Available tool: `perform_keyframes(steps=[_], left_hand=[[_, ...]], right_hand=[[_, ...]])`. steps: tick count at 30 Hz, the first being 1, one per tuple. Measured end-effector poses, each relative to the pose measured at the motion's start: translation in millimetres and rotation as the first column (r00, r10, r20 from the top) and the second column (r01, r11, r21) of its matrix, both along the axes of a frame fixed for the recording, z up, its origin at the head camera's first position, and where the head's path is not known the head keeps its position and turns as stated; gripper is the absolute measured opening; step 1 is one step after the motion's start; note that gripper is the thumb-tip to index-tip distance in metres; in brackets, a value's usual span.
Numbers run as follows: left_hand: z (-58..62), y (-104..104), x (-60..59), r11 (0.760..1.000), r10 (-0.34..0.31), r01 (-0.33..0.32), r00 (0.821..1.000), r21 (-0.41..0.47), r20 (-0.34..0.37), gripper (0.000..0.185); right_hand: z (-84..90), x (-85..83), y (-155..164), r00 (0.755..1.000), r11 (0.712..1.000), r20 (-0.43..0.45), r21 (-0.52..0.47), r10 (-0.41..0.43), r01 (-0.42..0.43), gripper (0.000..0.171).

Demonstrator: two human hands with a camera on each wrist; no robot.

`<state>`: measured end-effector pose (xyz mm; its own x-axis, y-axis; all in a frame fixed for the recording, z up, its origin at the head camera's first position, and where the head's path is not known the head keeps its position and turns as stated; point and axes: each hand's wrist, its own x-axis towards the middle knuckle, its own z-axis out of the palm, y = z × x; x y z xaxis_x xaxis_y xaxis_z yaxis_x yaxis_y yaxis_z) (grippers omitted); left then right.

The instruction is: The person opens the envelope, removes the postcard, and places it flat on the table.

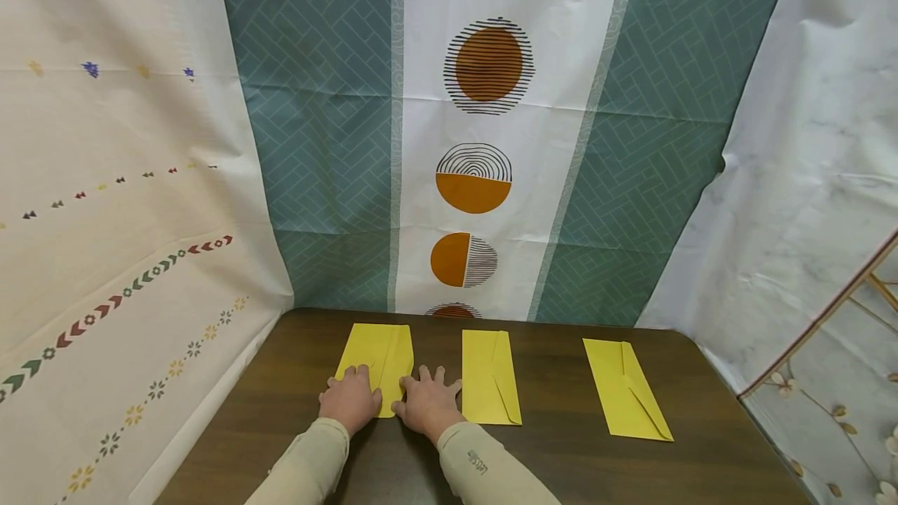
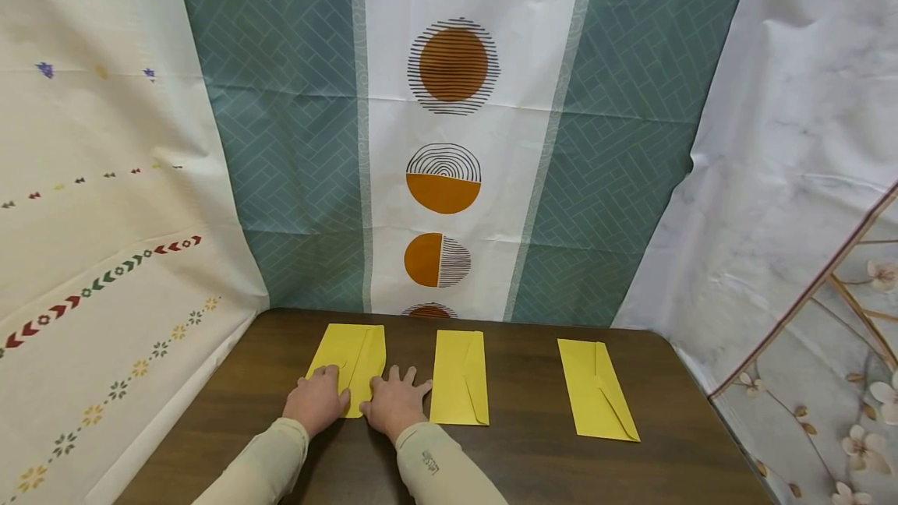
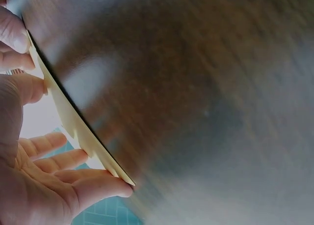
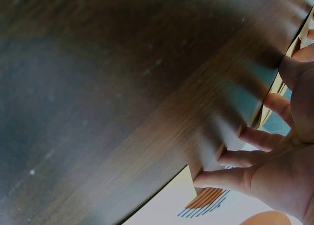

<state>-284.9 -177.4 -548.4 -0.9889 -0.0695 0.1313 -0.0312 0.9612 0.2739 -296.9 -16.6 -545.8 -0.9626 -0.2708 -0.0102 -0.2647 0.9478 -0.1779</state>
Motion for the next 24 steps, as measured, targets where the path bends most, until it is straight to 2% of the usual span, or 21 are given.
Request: perform_keyframes(steps=[7, 11, 13, 15, 17, 19, 20, 22, 23, 24], left_hand=[[-3.3, -5.5, -0.4, 1.0, 0.0, 0.0, 1.0, 0.03, 0.003, 0.054], [-4.9, -5.4, 0.0, 0.999, 0.006, -0.006, 1.0, 0.035, -0.007, 0.054], [-3.7, -4.8, -0.3, 0.999, 0.009, -0.008, 1.0, 0.038, -0.007, 0.053], [-2.1, -4.3, -0.8, 0.999, 0.009, -0.009, 1.0, 0.043, 0.0, 0.054], [-0.5, -4.6, -1.5, 0.999, 0.007, -0.008, 1.0, 0.053, 0.008, 0.055], [0.9, -5.6, -2.4, 0.998, 0.004, -0.004, 1.0, 0.067, 0.011, 0.055], [1.4, -6.4, -2.8, 0.997, -0.001, 0.0, 1.0, 0.073, 0.01, 0.055], [1.4, -8.4, -3.8, 0.996, -0.01, 0.01, 1.0, 0.087, 0.003, 0.055], [1.2, -9.5, -4.2, 0.995, -0.016, 0.016, 1.0, 0.094, -0.002, 0.055], [0.7, -10.5, -4.6, 0.995, -0.022, 0.022, 1.0, 0.101, -0.01, 0.054]], right_hand=[[-1.8, 1.0, -2.6, 1.0, 1.0, -0.002, 0.006, 0.011, -0.011, 0.05], [-1.9, -0.2, -5.1, 0.996, 1.0, -0.082, 0.01, 0.03, -0.03, 0.052], [-0.1, -2.3, -7.5, 0.984, 0.997, -0.161, 0.011, 0.072, -0.071, 0.051], [1.7, -5.0, -10.5, 0.96, 0.99, -0.244, 0.01, 0.136, -0.138, 0.046], [2.7, -7.4, -13.4, 0.941, 0.978, -0.273, -0.002, 0.2, -0.209, 0.042], [3.5, -9.1, -15.4, 0.941, 0.964, -0.246, -0.07, 0.233, -0.257, 0.041], [3.2, -10.0, -15.9, 0.949, 0.957, -0.215, -0.126, 0.232, -0.263, 0.042], [2.8, -11.3, -15.4, 0.972, 0.933, -0.125, -0.281, 0.198, -0.226, 0.045], [2.9, -12.2, -14.8, 0.982, 0.907, -0.075, -0.378, 0.171, -0.187, 0.046], [2.8, -13.0, -13.7, 0.989, 0.868, -0.021, -0.476, 0.148, -0.14, 0.046]])
